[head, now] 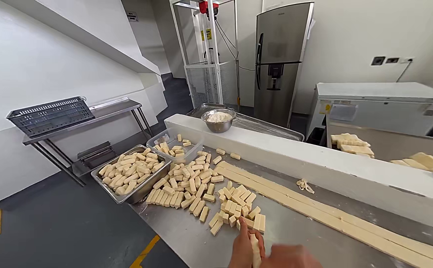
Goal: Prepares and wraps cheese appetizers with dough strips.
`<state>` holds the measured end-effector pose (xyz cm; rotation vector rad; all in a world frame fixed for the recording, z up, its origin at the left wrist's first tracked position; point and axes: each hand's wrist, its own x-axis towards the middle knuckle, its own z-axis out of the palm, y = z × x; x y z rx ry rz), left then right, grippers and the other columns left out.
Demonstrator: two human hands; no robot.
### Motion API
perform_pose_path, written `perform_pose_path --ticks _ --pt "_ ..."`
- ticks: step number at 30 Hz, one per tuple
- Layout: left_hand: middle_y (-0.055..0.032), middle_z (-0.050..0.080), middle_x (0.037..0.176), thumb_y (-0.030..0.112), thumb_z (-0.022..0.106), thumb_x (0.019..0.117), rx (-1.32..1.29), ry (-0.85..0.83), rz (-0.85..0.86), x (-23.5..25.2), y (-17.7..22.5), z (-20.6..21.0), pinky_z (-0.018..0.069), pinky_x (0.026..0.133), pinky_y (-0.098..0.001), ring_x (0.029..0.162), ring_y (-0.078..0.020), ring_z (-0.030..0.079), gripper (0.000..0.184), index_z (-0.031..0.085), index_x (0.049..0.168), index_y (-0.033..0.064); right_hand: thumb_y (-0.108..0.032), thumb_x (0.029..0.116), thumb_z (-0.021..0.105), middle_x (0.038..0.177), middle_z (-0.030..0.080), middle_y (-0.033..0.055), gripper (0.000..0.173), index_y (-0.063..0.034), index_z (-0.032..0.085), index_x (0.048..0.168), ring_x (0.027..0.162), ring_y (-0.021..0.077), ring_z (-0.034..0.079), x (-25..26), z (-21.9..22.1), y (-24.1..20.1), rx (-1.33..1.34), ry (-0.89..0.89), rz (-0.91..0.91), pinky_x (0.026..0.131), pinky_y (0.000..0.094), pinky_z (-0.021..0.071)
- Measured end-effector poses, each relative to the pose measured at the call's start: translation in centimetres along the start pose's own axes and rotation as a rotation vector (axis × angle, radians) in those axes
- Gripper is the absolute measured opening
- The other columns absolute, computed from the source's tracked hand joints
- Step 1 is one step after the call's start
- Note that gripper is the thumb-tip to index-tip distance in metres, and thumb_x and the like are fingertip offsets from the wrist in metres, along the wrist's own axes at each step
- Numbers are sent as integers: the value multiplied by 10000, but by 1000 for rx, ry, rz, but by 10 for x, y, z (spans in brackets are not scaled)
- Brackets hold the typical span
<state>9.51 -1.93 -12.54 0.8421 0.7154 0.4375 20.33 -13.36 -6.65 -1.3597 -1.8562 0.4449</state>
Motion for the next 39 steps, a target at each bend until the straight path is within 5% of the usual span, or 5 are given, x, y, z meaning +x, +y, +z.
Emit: perform_pose_path --ticks 4,18,28,35,39 --pt "16 533 495 595 -13 1049 -176 -67 -114 -18 13 7 457 413 -222 402 -79 518 779 492 657 150 -251 692 918 938 643 224 733 42 660 1312 781 315 637 2 4 24 -101 79 101 714 430 561" --pt "-11 724 799 638 -95 991 -104 -184 -2 -13 -12 -10 587 714 -298 740 -114 699 917 629 953 77 -340 701 794 806 662 88 421 -48 740 1000 688 238 652 -2 41 55 -607 218 -205 567 374 503" --pt "16 510 485 637 -23 1029 -177 -33 -219 -23 -12 9 428 400 -223 388 -74 477 812 483 603 165 -483 769 730 704 586 80 513 -47 761 1037 611 204 552 -17 39 64 -400 240 -198 586 333 439" --pt "-20 582 674 645 -1 1034 -141 113 -219 22 -7 -16 521 541 -263 552 -121 584 828 546 1062 24 -368 801 860 1214 601 345 920 121 446 1462 1059 475 628 -25 35 76 9 -74 504 943 604 501" --pt "-245 601 1160 633 10 1044 -252 280 95 80 88 -45 570 802 -380 930 -280 665 864 322 1449 -64 -53 1005 549 1260 589 366 463 143 477 1418 1142 488 614 -47 30 78 99 -99 607 1027 578 470"
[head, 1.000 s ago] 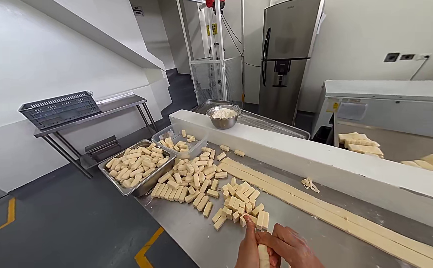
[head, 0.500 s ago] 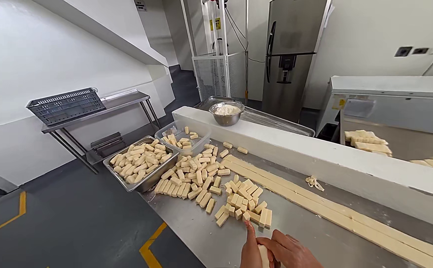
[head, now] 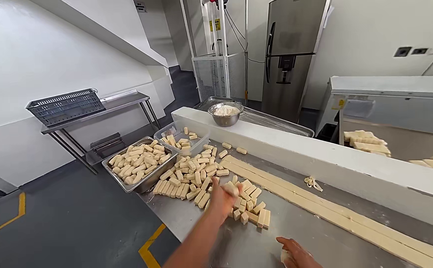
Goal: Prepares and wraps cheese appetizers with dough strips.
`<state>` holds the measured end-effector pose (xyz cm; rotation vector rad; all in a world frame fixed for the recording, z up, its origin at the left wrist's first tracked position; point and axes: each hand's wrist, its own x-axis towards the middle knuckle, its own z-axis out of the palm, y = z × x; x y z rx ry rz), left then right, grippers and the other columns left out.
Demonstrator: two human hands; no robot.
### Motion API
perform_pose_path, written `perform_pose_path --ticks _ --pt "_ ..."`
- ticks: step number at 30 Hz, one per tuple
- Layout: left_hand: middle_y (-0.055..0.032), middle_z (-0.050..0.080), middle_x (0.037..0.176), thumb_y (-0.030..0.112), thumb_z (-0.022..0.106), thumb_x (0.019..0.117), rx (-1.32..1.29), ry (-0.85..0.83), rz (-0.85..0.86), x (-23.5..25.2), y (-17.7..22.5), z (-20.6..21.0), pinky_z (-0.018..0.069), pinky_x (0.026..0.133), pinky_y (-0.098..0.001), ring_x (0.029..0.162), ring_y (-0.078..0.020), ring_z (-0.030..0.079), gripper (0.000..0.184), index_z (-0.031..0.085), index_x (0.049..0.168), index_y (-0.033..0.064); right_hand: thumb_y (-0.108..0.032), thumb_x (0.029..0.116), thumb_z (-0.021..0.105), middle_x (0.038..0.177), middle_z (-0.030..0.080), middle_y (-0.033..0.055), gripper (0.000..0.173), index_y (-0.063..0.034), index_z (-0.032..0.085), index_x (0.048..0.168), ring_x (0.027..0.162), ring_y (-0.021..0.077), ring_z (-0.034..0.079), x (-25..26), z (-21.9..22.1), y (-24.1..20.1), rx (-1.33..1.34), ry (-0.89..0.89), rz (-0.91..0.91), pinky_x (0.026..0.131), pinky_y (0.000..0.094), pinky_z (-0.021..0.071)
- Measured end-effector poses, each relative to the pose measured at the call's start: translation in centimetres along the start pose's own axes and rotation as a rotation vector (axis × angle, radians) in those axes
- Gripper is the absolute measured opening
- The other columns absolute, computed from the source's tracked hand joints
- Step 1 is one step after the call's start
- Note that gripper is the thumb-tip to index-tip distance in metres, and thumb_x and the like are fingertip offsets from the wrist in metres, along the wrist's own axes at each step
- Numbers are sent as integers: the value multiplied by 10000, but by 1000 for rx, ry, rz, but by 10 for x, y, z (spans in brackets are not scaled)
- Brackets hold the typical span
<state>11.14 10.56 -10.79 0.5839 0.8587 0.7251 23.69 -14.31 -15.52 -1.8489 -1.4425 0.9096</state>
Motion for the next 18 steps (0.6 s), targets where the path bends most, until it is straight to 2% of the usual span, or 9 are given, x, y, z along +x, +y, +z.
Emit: perform_pose_path --ticks 3,4,6,7,9,11,13,16,18 --pt "-294 435 1486 663 14 1028 37 -13 174 41 63 1 519 993 -432 1199 -347 613 848 17 1603 40 7 996 512 1062 689 258 297 92 637 1252 920 340 693 -9 -3 5 111 74 8 871 497 554" --pt "-288 450 1493 632 64 1054 99 -30 203 51 72 -3 520 1008 -427 1225 -342 619 801 14 1604 52 6 991 529 979 706 212 252 84 658 1193 846 277 701 -11 -3 7 176 109 5 818 451 572" --pt "-250 601 1331 397 224 1132 448 -75 281 65 69 -16 547 957 -413 1120 -293 674 589 224 1552 -16 23 972 559 886 713 106 155 65 656 1085 788 146 704 -11 -1 15 332 177 -56 781 342 594" --pt "-225 658 1227 278 353 1127 718 -71 311 69 60 -24 555 924 -423 1051 -280 686 479 393 1470 -54 36 963 563 877 721 63 118 48 648 1044 796 101 707 -11 2 21 394 208 -114 788 305 597" --pt "-244 661 1213 243 591 1039 1247 -63 300 75 42 -38 501 997 -525 1111 -361 648 404 598 1339 -27 43 963 566 918 737 33 114 44 663 1024 848 53 695 -8 7 32 442 254 -263 830 266 577" --pt "-278 617 1278 323 680 982 1478 -60 253 76 22 -48 434 1076 -567 1206 -419 589 532 573 1386 -8 48 965 564 914 741 11 118 33 657 1037 845 41 697 -4 13 40 472 276 -331 827 262 581" --pt "-271 608 1305 394 689 972 1451 -14 226 83 4 -54 419 1100 -541 1241 -402 575 606 559 1394 -21 31 966 568 814 711 -37 97 -9 616 1040 730 36 689 -2 18 39 522 254 -271 719 255 591" --pt "-242 627 1304 331 651 995 1407 101 180 89 3 -46 411 1108 -532 1272 -371 568 456 645 1283 -22 -162 972 659 619 553 -38 167 -24 615 890 536 51 540 1 18 33 373 174 -66 547 254 477" --pt "-235 626 1319 229 606 1006 1433 147 145 89 11 -37 413 1105 -544 1290 -368 560 355 669 1264 -7 -282 979 672 594 495 -10 294 -32 609 840 519 96 484 5 13 30 214 14 136 545 305 425"
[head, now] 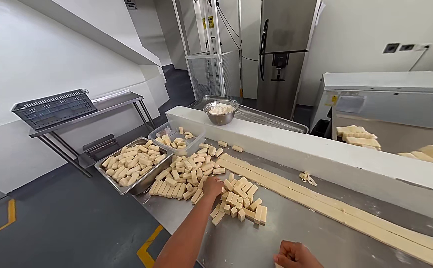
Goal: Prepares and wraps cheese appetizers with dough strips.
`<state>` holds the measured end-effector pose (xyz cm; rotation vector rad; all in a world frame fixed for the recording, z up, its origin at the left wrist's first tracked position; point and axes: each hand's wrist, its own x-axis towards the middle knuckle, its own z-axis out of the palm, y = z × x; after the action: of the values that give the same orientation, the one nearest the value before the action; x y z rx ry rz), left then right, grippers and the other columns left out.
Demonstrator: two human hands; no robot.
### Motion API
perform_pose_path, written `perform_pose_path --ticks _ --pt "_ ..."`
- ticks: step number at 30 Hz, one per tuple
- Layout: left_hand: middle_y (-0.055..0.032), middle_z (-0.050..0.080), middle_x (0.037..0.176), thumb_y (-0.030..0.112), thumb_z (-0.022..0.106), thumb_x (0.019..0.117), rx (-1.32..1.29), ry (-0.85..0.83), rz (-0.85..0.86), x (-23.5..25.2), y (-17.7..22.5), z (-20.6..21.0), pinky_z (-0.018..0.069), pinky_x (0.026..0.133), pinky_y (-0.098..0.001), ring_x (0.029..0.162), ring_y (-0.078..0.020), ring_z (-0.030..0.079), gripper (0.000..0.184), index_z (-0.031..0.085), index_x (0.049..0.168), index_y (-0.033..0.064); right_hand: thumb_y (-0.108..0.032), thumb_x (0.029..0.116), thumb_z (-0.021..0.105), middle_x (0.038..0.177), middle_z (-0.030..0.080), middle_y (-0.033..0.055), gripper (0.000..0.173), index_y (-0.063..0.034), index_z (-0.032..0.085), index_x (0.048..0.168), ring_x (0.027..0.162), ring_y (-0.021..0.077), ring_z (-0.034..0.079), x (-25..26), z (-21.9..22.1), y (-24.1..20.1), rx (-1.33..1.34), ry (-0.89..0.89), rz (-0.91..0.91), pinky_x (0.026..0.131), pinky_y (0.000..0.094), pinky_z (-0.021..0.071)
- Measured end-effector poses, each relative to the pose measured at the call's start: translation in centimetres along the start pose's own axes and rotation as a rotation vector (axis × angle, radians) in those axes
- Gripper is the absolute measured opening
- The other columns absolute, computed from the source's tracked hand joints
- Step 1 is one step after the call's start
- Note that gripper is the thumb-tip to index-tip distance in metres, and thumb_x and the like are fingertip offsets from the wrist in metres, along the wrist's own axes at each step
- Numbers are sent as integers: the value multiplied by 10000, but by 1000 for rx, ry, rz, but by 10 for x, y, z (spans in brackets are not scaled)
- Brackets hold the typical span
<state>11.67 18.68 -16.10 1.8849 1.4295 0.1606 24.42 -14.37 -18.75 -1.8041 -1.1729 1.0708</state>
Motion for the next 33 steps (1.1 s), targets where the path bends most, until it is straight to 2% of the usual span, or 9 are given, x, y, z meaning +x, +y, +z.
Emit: perform_pose_path --ticks 4,11,15,18,22,24,26,29,33 --pt "-251 618 1312 143 566 1037 -40 110 161 -27 11 -17 459 1077 -515 1227 -374 607 445 493 1441 -29 -174 1009 628 728 638 58 202 28 634 1010 635 139 618 1 -5 -2 48 -119 165 651 345 534" --pt "-318 608 1271 -41 534 972 616 -427 640 -194 -17 22 444 1020 -641 1243 -511 543 256 691 1170 -83 -77 1004 579 804 707 26 73 -29 606 1052 729 123 704 10 -2 -14 320 -172 124 721 317 595" --pt "-303 659 1154 24 609 963 264 -265 553 -200 -80 64 517 970 -572 1125 -475 629 272 684 1196 -94 -32 994 566 821 725 25 92 -27 637 1053 762 122 718 24 8 -22 403 -152 114 752 315 603" --pt "-191 705 1052 63 662 951 -327 -339 340 -198 -86 56 548 921 -411 968 -252 686 239 690 1146 -73 -37 989 579 844 742 23 139 -22 709 1035 762 105 714 28 18 -21 414 -151 115 750 299 602" --pt "-168 596 1347 17 601 944 -757 -508 293 -196 -79 45 529 982 -321 1129 -145 635 232 656 1144 -87 -31 971 605 805 733 10 123 -24 726 991 726 84 701 33 28 -35 381 -184 92 726 280 598" --pt "-124 664 1250 3 603 946 -768 -527 284 -194 -79 43 549 944 -307 1054 -115 668 207 651 1134 -67 -38 970 604 788 717 1 119 -27 722 984 711 72 682 35 33 -43 342 -219 87 713 272 583" --pt "-69 704 1018 18 633 948 -674 -462 253 -194 -81 37 568 859 -301 900 -98 679 190 653 1128 -41 -35 972 598 771 714 1 113 -27 712 971 692 73 681 39 41 -49 332 -244 99 695 267 578" --pt "-169 728 1036 115 641 981 -383 -68 177 -189 -91 21 558 920 -458 957 -263 707 329 633 1271 -41 -46 986 626 782 735 30 64 -18 680 966 707 114 717 42 54 -51 338 -303 165 713 290 605" --pt "-249 734 1075 -4 657 925 19 708 346 -145 -152 25 550 952 -552 1038 -426 710 150 751 1005 -90 -83 967 670 778 684 20 88 -1 701 977 686 85 635 43 66 -39 227 -316 189 678 290 532"
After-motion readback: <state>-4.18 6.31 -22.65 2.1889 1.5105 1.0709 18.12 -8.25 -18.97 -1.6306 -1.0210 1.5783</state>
